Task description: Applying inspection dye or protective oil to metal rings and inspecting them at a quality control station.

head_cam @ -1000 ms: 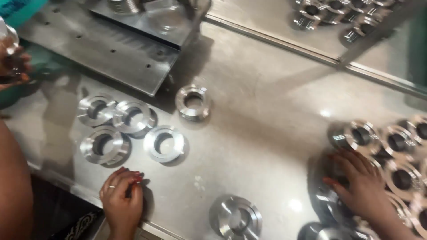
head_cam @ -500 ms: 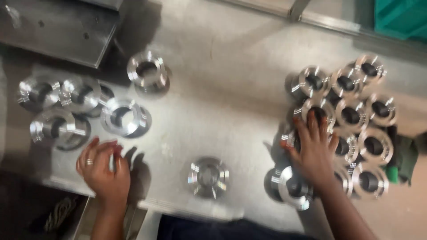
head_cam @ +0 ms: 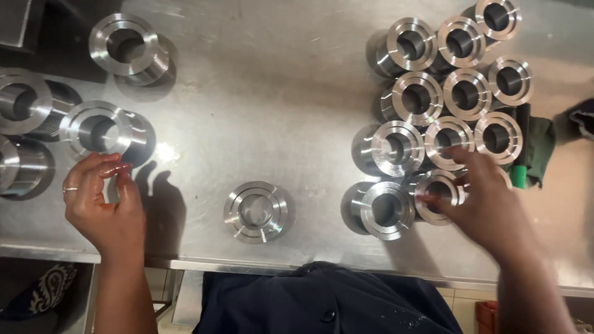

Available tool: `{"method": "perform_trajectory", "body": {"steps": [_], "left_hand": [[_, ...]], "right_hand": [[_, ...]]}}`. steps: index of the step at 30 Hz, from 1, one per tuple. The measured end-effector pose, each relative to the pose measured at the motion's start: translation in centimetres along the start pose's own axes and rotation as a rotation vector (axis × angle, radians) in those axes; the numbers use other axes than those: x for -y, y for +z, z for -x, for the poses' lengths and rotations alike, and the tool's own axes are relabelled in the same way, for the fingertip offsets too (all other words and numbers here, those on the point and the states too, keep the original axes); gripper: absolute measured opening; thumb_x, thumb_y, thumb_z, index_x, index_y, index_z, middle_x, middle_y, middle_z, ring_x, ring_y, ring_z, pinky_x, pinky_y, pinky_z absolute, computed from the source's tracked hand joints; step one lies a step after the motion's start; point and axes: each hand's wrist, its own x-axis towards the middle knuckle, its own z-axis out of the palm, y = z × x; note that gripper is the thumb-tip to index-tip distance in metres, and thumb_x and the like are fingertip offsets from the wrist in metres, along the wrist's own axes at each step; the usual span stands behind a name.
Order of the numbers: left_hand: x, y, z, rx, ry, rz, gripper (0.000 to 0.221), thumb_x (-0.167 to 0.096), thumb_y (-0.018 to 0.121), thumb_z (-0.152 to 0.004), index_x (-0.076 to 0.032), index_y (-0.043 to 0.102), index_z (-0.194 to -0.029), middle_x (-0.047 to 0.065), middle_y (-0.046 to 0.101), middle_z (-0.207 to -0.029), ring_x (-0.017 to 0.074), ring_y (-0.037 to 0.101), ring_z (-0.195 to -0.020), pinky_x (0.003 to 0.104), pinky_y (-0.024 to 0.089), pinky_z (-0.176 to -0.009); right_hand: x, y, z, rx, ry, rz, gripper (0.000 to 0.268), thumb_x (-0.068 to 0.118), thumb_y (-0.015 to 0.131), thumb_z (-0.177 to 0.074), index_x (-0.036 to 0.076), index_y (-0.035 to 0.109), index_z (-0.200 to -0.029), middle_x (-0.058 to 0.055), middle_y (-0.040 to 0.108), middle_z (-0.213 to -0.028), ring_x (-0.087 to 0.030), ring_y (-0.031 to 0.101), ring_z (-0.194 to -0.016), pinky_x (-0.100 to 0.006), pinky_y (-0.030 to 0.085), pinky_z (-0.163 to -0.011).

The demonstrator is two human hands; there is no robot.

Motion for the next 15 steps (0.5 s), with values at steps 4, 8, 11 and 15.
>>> {"method": "perform_trajectory", "body": {"steps": [4, 8, 11, 15], "left_hand": [[-1.8, 2.0, -1.1, -0.003, -0.22, 0.17, 0.019, 0.008, 0.062, -0.087, -0.006, 0.066, -0.099, 0.006, 0.055, -0.127, 0.0187, 0.067, -0.108, 0.034, 0.063, -0.092], [2.4, 2.2, 0.4, 0.053, 0.142, -0.433, 0.018, 0.008, 0.075, -0.088, -0.005, 0.073, -0.1, 0.003, 0.071, -0.117, 0.0289, 0.056, -0.135, 0.057, 0.03, -0.11], [4.5, 2.0, 1.4, 0.052, 0.087, -0.333, 0.012, -0.003, 0.071, -0.101, -0.015, 0.07, -0.103, -0.006, 0.071, -0.121, 0.0172, 0.051, -0.145, 0.043, 0.017, -0.12], [3.5, 2.4, 1.5, 0.046, 0.076, -0.244, 0.011, -0.008, 0.069, -0.105, -0.016, 0.071, -0.112, -0.009, 0.071, -0.121, 0.0191, 0.048, -0.148, 0.044, 0.019, -0.126]], "right_hand": [[2.1, 2.1, 0.8, 0.059, -0.133, 0.351, 0.122, 0.055, 0.095, -0.056, 0.022, 0.034, -0.157, -0.028, 0.024, -0.163, -0.051, 0.05, -0.129, -0.052, 0.053, -0.093], [3.4, 2.0, 0.1, 0.113, -0.06, 0.394, 0.125, 0.059, 0.092, -0.056, 0.03, 0.028, -0.16, -0.03, 0.016, -0.162, -0.051, 0.049, -0.129, -0.052, 0.054, -0.096], [5.1, 1.7, -0.6, 0.293, 0.089, 0.421, 0.118, 0.054, 0.087, -0.069, 0.033, 0.021, -0.164, -0.03, 0.013, -0.164, -0.048, 0.059, -0.123, -0.05, 0.059, -0.095], [3.8, 4.1, -1.6, 0.269, 0.115, 0.27, 0.098, 0.035, 0.09, -0.066, 0.031, 0.038, -0.149, -0.029, 0.012, -0.165, -0.048, 0.068, -0.108, -0.048, 0.059, -0.095]]}}
